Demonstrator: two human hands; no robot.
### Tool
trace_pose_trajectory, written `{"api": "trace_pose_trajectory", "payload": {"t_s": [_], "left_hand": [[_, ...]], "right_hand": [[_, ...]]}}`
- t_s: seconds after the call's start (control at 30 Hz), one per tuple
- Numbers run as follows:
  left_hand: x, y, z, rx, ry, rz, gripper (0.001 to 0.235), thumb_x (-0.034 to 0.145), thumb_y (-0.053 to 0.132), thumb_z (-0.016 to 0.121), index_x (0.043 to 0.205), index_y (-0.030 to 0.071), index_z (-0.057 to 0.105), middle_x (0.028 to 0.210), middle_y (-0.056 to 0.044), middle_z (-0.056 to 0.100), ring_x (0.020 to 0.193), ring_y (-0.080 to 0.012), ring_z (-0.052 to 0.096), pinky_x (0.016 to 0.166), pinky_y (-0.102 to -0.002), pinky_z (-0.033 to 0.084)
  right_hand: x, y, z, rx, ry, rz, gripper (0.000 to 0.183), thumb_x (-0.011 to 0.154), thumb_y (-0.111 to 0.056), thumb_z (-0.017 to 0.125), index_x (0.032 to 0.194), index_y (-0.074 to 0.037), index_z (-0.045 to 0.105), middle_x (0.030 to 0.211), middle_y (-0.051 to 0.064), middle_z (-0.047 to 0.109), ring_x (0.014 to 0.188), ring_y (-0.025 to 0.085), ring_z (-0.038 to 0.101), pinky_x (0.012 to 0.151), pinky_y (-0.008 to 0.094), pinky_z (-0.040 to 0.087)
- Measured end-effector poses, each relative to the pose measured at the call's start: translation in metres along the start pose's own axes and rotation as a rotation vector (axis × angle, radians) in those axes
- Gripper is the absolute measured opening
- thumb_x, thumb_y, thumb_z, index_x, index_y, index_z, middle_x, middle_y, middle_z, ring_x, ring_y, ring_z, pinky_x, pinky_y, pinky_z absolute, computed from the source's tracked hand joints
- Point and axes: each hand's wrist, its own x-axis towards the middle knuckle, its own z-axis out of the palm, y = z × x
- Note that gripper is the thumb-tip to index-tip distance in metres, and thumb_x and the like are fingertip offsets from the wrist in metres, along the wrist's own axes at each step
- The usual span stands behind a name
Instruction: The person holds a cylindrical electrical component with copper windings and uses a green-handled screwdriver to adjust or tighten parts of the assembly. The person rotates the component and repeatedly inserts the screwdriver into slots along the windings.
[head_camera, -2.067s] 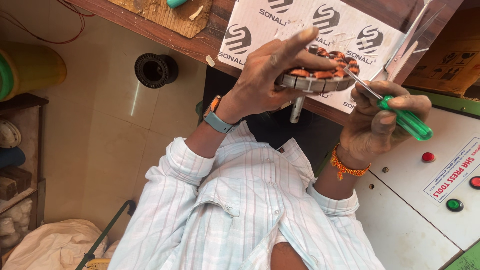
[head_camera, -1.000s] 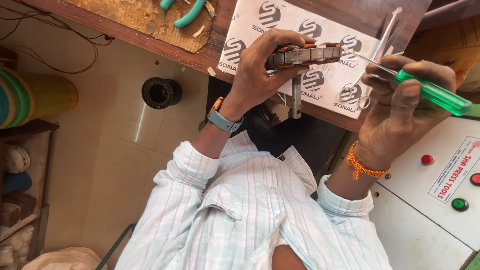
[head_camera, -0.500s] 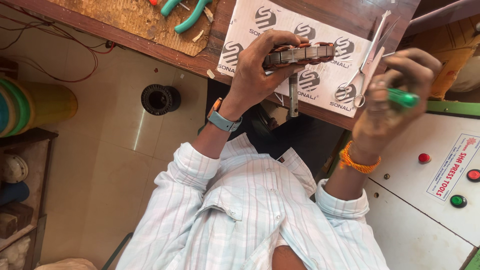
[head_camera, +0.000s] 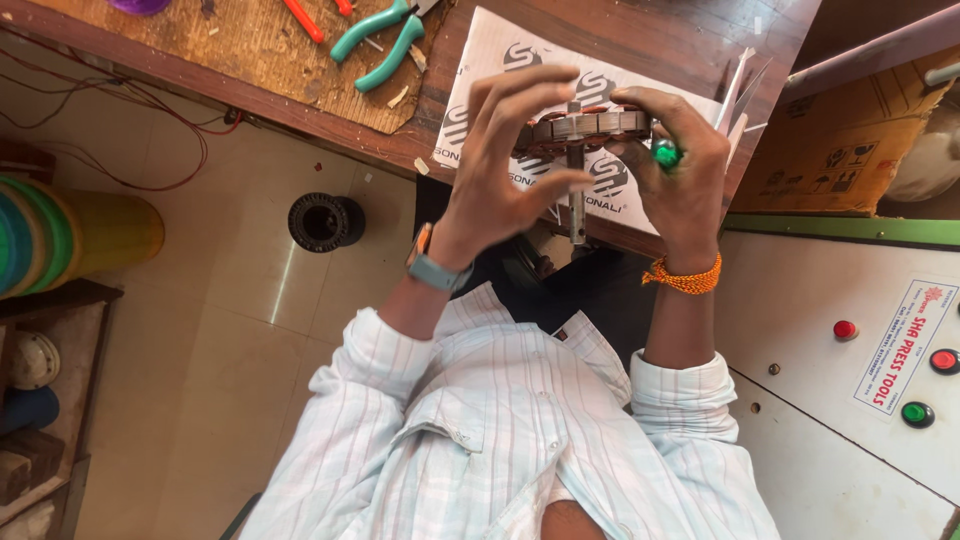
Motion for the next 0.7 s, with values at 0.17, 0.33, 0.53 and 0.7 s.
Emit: {"api": "trace_pose_trajectory", "payload": {"t_s": [0.17,0.33,0.53,0.7], "left_hand": [[0.023,0.068,-0.035,-0.259,-0.191,0.153,0.017,0.095,0.021,0.08,0.1,0.009,0.069,0.1,-0.003,0.073,0.086,-0.0202,0.072,0.081,-0.036,0.055],[0.041,0.118,-0.056,-0.593,-0.372,0.354,0.022,0.104,0.021,0.06,0.107,0.004,0.075,0.114,-0.015,0.071,0.094,-0.0221,0.073,0.076,-0.031,0.059],[0.004,0.148,-0.039,-0.977,-0.718,0.034,0.022,0.108,0.015,0.054,0.118,0.001,0.067,0.118,-0.012,0.068,0.101,-0.0185,0.069,0.085,-0.027,0.056],[-0.023,0.15,-0.025,-1.121,-0.887,-0.037,0.023,0.11,0.01,0.048,0.127,-0.002,0.06,0.121,-0.01,0.065,0.106,-0.0156,0.066,0.092,-0.023,0.053]], "right_hand": [[0.001,0.004,0.003,0.072,0.02,0.025,0.037,0.099,-0.019,0.083,0.131,-0.006,0.069,0.123,0.009,0.074,0.113,0.019,0.074,0.099,0.033,0.063],[0.003,0.003,0.006,0.093,0.013,-0.017,0.039,0.098,-0.017,0.084,0.131,-0.004,0.069,0.125,0.009,0.074,0.116,0.019,0.073,0.101,0.033,0.062],[-0.001,0.001,0.006,0.123,0.018,0.021,0.04,0.097,-0.019,0.085,0.131,-0.004,0.069,0.126,0.01,0.074,0.113,0.019,0.073,0.101,0.034,0.06],[0.0,0.001,0.006,0.111,0.025,0.013,0.04,0.094,-0.014,0.085,0.13,-0.004,0.069,0.126,0.01,0.074,0.113,0.017,0.072,0.102,0.031,0.062]]}}
